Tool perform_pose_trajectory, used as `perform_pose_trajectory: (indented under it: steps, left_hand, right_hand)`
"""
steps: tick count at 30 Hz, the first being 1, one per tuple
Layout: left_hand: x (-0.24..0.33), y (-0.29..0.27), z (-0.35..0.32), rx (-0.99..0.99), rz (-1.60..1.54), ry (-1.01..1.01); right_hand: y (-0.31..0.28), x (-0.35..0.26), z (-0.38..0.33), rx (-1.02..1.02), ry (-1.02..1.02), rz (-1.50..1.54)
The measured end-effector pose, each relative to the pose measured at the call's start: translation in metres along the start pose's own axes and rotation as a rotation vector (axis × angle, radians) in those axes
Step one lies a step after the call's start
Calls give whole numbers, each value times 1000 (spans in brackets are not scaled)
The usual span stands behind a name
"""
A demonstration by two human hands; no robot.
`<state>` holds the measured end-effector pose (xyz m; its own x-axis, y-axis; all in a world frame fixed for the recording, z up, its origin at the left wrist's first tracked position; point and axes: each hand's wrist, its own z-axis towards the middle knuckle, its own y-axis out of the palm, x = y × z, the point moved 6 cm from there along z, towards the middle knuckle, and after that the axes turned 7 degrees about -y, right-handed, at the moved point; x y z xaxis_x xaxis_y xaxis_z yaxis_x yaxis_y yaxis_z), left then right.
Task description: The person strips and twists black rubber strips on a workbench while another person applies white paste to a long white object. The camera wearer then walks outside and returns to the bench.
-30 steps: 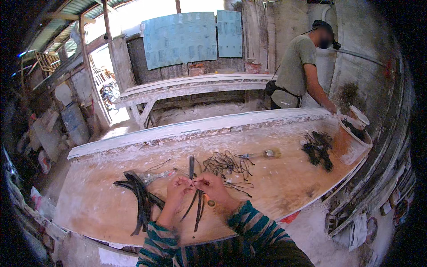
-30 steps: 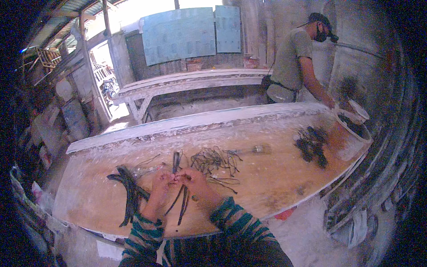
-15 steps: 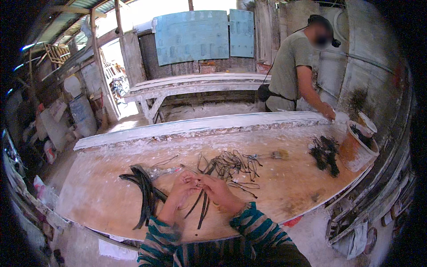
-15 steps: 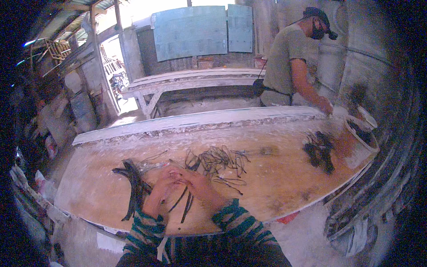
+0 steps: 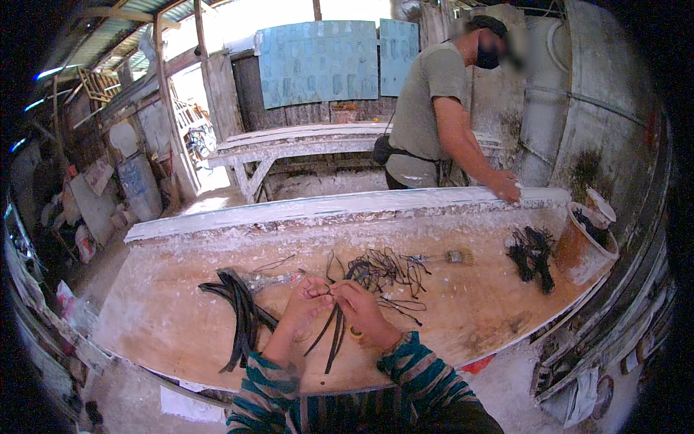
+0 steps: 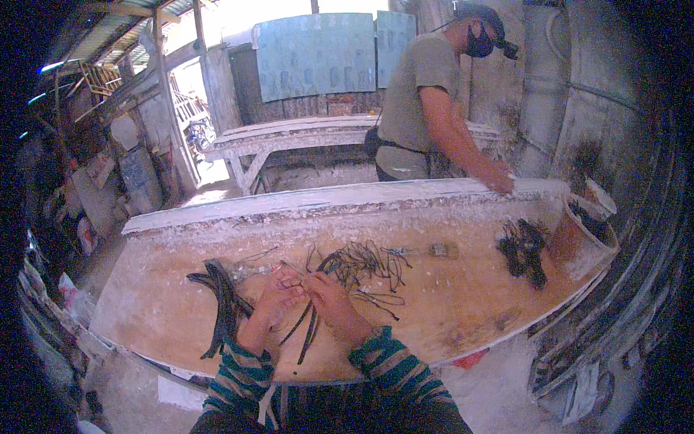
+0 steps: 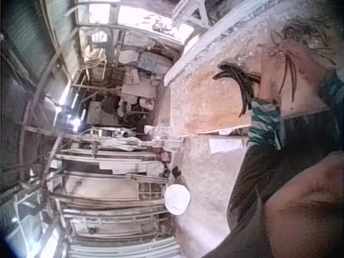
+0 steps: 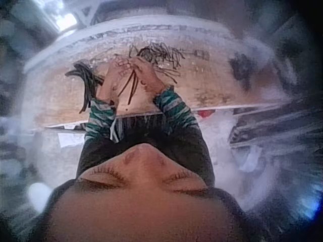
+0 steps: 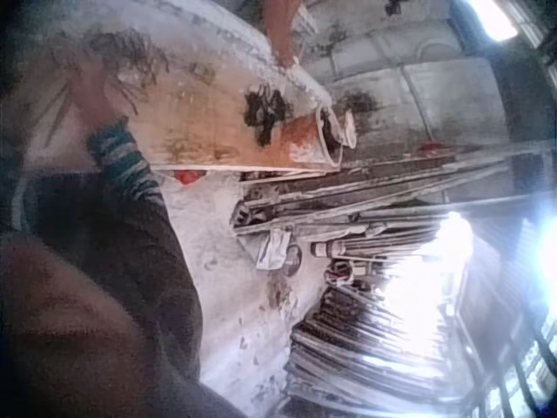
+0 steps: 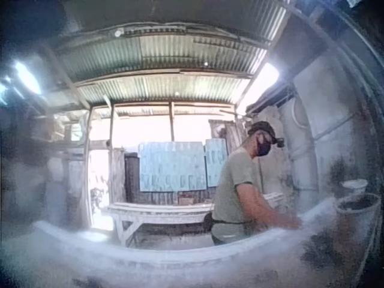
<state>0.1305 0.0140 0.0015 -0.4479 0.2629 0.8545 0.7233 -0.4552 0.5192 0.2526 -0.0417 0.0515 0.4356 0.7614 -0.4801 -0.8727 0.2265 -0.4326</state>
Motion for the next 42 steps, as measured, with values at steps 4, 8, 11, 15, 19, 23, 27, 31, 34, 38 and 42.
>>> perform_pose_trajectory:
  steps: [4,8,11,15,19,23,27,31,34,38,42]
  left_hand:
    - [-1,-2,0,28,25,22]
    - [-2,-4,0,81,68,38]
    - [-3,-7,2,112,159,106]
    - [1,-1,-2,169,333,252]
    - [7,7,-6,237,624,434]
    - [10,16,-13,314,676,425]
    - [7,20,-14,353,730,527]
    - [19,36,-21,339,867,675]
    - [21,39,-24,341,1025,773]
    - [21,47,-28,310,1103,902]
    - [27,55,-36,289,1198,929]
  right_hand:
    - [1,1,-1,39,-2,24]
    - [4,6,-4,46,-32,-2]
    - [4,6,-3,41,-21,8]
    - [6,6,-3,63,-44,3]
    - [8,13,-7,108,60,16]
    - [12,21,-8,138,194,70]
    - [18,36,-17,191,401,309]
    - [25,44,-19,225,567,807]
    - [29,41,-18,266,685,1063]
    - [35,48,-24,239,772,1286]
    - [33,39,-18,149,832,1417]
